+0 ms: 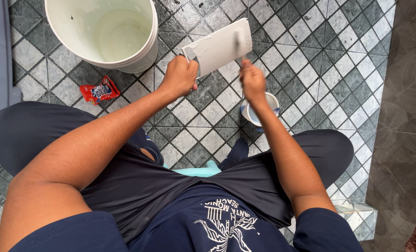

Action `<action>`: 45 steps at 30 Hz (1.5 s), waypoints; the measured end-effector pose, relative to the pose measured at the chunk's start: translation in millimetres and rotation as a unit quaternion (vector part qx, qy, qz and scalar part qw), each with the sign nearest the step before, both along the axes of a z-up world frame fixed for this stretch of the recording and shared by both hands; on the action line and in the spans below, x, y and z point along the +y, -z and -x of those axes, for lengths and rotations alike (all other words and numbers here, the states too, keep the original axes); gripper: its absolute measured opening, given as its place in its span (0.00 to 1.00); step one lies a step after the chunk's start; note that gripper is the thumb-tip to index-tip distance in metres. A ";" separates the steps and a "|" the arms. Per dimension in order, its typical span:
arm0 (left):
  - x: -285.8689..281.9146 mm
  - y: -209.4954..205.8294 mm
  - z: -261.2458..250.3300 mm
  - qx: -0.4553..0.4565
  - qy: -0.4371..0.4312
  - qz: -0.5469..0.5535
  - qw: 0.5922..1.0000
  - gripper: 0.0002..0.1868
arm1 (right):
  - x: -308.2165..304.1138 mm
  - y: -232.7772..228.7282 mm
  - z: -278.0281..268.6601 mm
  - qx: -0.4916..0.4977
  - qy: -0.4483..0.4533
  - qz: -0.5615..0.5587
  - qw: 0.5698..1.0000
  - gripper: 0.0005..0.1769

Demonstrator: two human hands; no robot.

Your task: The person sits on a small stool and scrubs a white plastic paint tray with a toothbrush. They repeatedly dip the brush into a small cup of water and scrub the tray's surface and grooves. The person then pours water from the cup onto the tray to rinse it and continues scrubbing.

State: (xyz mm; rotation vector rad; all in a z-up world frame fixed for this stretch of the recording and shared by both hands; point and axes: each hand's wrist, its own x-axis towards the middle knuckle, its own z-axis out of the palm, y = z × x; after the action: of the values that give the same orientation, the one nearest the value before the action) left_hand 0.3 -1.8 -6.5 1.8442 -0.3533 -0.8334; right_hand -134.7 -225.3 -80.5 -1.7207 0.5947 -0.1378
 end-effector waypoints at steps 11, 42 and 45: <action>-3.6 7.1 -1.4 -0.028 0.023 -0.004 0.999 0.23 | 21.1 19.7 4.7 -0.051 -0.082 0.059 0.994 0.31; -26.0 3.2 -14.3 -0.161 -0.032 -0.009 0.986 0.25 | -22.9 -4.5 -30.4 -0.054 0.054 0.011 0.997 0.33; -26.5 -0.5 -14.0 -0.170 -0.003 -0.007 0.985 0.26 | 6.3 -8.3 -28.0 -0.063 -0.003 0.033 0.997 0.30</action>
State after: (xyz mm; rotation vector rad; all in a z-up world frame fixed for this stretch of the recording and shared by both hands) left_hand 14.3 -28.3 -6.0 2.0003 -0.5568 -0.5139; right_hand -106.7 -219.1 -72.3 -1.7627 0.4978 -0.2623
